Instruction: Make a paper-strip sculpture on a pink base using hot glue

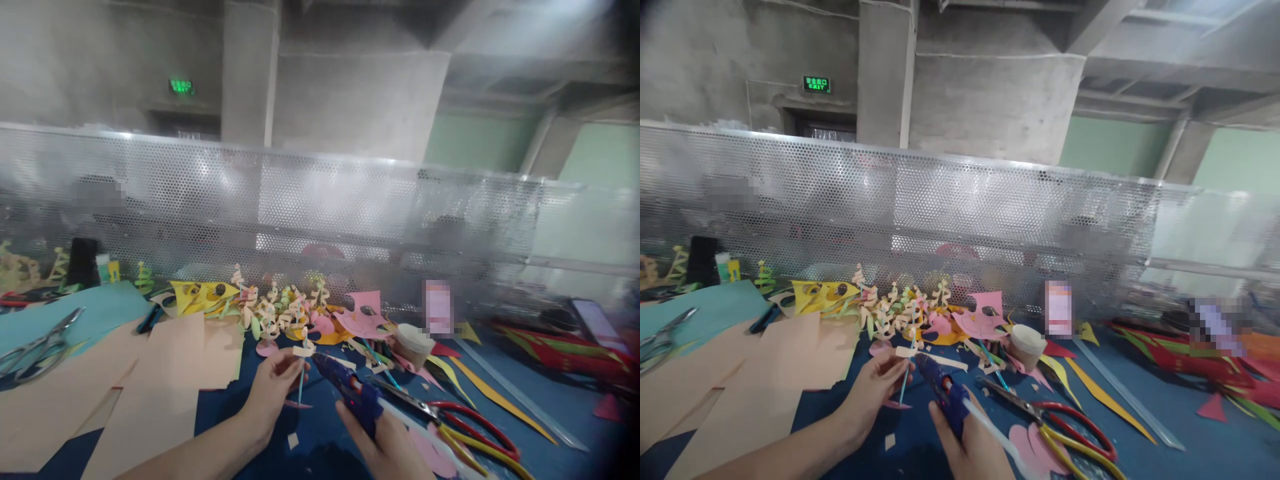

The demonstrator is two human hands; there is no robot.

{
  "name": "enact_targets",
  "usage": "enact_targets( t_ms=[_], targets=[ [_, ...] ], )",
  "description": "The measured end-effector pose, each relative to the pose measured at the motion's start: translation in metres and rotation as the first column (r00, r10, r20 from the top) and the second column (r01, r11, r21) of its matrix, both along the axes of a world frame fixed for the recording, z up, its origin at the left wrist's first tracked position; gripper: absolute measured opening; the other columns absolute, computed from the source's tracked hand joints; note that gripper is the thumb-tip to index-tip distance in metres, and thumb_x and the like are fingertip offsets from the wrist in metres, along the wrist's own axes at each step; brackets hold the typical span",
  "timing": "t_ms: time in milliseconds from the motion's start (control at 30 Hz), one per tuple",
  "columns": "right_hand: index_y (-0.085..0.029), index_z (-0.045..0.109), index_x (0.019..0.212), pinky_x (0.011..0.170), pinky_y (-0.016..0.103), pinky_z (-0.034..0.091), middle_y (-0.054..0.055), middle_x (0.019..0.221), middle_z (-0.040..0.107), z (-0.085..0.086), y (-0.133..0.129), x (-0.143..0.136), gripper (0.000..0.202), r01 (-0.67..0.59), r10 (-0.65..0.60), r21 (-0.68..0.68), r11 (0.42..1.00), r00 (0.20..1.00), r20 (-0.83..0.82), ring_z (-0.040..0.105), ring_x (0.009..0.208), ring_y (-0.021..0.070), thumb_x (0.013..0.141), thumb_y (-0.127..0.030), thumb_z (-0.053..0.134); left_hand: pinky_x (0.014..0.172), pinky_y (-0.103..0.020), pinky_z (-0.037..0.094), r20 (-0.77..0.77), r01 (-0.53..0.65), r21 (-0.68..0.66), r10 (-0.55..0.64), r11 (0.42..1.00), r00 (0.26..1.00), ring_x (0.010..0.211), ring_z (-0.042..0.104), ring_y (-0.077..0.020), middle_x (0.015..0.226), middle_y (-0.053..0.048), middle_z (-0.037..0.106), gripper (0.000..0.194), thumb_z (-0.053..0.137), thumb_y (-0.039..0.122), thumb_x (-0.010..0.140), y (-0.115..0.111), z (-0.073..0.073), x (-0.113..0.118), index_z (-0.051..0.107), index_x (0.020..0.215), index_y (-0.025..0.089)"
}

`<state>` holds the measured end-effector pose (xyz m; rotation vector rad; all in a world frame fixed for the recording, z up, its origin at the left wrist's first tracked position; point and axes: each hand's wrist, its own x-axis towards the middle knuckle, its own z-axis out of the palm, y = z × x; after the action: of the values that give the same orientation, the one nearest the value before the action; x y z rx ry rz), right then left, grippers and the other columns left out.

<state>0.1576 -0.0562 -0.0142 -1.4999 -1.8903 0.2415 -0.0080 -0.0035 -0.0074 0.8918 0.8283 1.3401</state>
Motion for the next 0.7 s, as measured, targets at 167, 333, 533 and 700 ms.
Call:
enact_targets(
  t_ms=[167,333,533,700],
  targets=[
    [-0.014,0.057,0.105,0.085,0.030,0.045,0.010,0.104,0.064,0.0075,-0.0026,0.0002,0.044,-0.021,0.021,-0.029,0.999,1.000,-0.008,0.056,0.101,0.0239,0.081,-0.046,0.038,0.056,-0.022,0.046,-0.008,0.042,-0.006,-0.042,0.999,0.999,0.058,0.057,-0.0117,0.061,0.000,0.065,0.025,0.076,0.032,0.051,-0.0008,0.0010,-0.0003,0.063,0.064,0.015],
    [-0.016,0.064,0.090,0.081,0.032,0.048,0.011,0.092,0.069,0.0058,-0.0013,-0.0006,0.043,-0.015,0.016,0.035,0.999,1.000,-0.026,0.060,0.095,0.0265,0.078,-0.049,0.039,0.060,-0.022,0.046,0.001,0.043,0.008,-0.043,0.999,0.999,0.059,0.057,-0.0116,0.060,0.001,0.064,0.025,0.077,0.032,0.050,-0.0022,0.0040,0.0004,0.064,0.064,0.015],
    [-0.017,0.067,0.085,0.081,0.032,0.048,0.011,0.092,0.069,0.0034,-0.0012,0.0016,0.048,0.007,-0.006,0.107,0.994,1.000,-0.006,0.061,0.093,0.0266,0.077,-0.054,0.038,0.060,-0.021,0.045,0.013,0.050,0.028,-0.051,0.998,0.999,0.057,0.056,-0.0113,0.059,-0.001,0.064,0.027,0.078,0.033,0.048,-0.0035,0.0042,0.0013,0.066,0.062,0.013],
    [-0.019,0.067,0.089,0.080,0.030,0.048,0.009,0.091,0.069,0.0109,-0.0059,0.0007,0.045,-0.038,0.039,0.039,0.999,0.999,-0.025,0.061,0.092,0.0258,0.077,-0.053,0.039,0.062,-0.023,0.045,0.009,0.054,0.012,-0.054,0.998,0.999,0.056,0.056,-0.0110,0.059,0.000,0.063,0.023,0.077,0.031,0.051,-0.0052,0.0072,0.0007,0.066,0.062,0.015]
  ],
)
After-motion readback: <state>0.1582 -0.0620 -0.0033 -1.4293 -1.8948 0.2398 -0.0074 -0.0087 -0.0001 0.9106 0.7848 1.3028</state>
